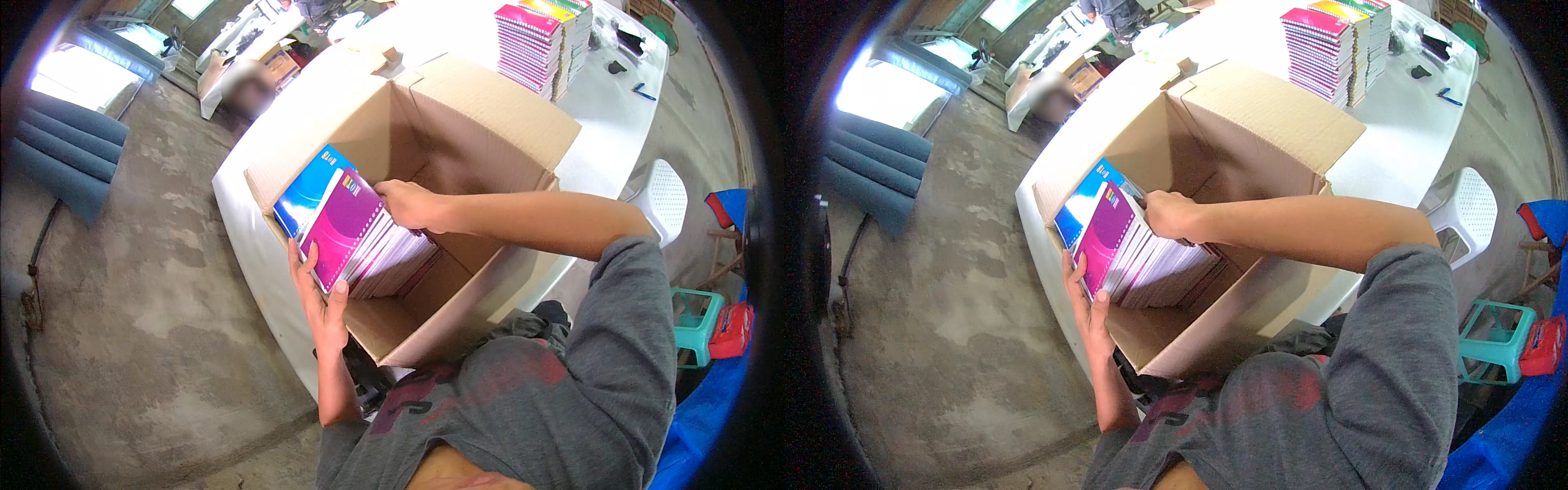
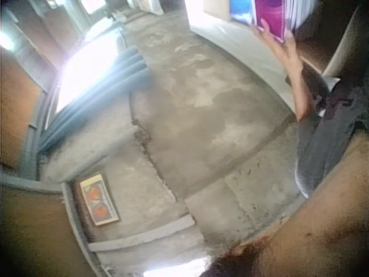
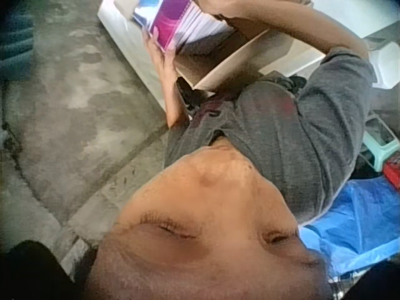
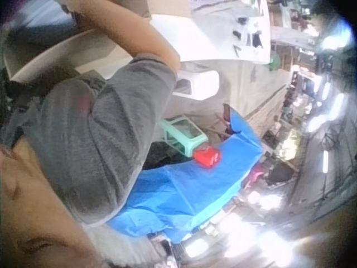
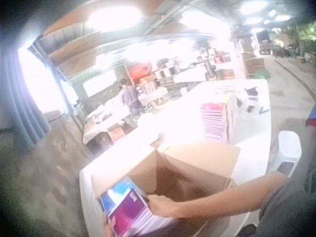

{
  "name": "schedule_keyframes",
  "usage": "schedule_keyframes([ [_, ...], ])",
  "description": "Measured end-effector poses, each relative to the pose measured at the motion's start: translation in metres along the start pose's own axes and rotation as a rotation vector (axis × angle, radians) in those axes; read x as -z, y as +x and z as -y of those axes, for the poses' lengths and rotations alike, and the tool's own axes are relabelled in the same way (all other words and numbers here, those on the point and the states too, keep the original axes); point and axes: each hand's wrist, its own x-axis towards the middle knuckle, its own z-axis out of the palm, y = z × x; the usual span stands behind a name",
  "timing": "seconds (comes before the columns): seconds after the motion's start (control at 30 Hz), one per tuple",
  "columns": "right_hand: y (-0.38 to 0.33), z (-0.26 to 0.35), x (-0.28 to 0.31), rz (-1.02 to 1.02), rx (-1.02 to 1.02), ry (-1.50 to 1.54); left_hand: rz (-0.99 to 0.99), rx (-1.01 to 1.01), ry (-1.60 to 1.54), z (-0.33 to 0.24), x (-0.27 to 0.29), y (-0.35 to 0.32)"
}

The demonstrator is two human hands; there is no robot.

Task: The person uses a utility knife to trim the spiral binding of stacked notebooks on a table. After trimming, the person places the notebooks into a cardboard box and continues handling additional stacks.

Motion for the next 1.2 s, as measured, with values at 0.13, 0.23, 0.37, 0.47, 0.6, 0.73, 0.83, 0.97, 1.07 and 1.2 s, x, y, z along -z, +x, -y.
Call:
schedule_keyframes([
  [0.13, -0.007, -0.003, 0.007, 0.087, -0.207, 0.321, 0.052, -0.01, 0.091, -0.006, 0.003, 0.002],
  [0.23, 0.003, -0.01, 0.001, 0.028, -0.304, 0.646, 0.077, -0.017, 0.127, -0.005, 0.006, 0.001],
  [0.37, 0.014, -0.017, -0.001, 0.083, -0.288, 0.69, 0.05, -0.033, 0.083, -0.001, 0.004, 0.001],
  [0.47, 0.013, -0.02, 0.006, 0.231, -0.211, 0.618, 0.043, -0.052, 0.078, 0.001, 0.003, 0.001],
  [0.6, 0.005, -0.012, 0.009, 0.264, -0.203, 0.533, 0.078, -0.064, 0.131, 0.0, 0.008, -0.001],
  [0.73, -0.004, 0.005, 0.008, 0.302, -0.192, 0.518, 0.087, -0.064, 0.153, 0.001, 0.012, -0.004],
  [0.83, 0.019, -0.023, 0.005, 0.239, -0.254, 0.518, 0.076, -0.084, 0.133, 0.002, 0.009, -0.003],
  [0.97, 0.026, -0.021, 0.001, 0.163, -0.218, 0.669, 0.034, -0.119, 0.094, 0.012, 0.007, -0.004],
  [1.07, 0.008, 0.01, -0.004, 0.138, -0.199, 0.77, 0.009, -0.179, 0.07, 0.017, 0.007, -0.007],
  [1.2, 0.002, 0.015, -0.007, 0.175, -0.133, 0.75, 0.009, -0.197, 0.109, 0.014, 0.01, -0.007],
])
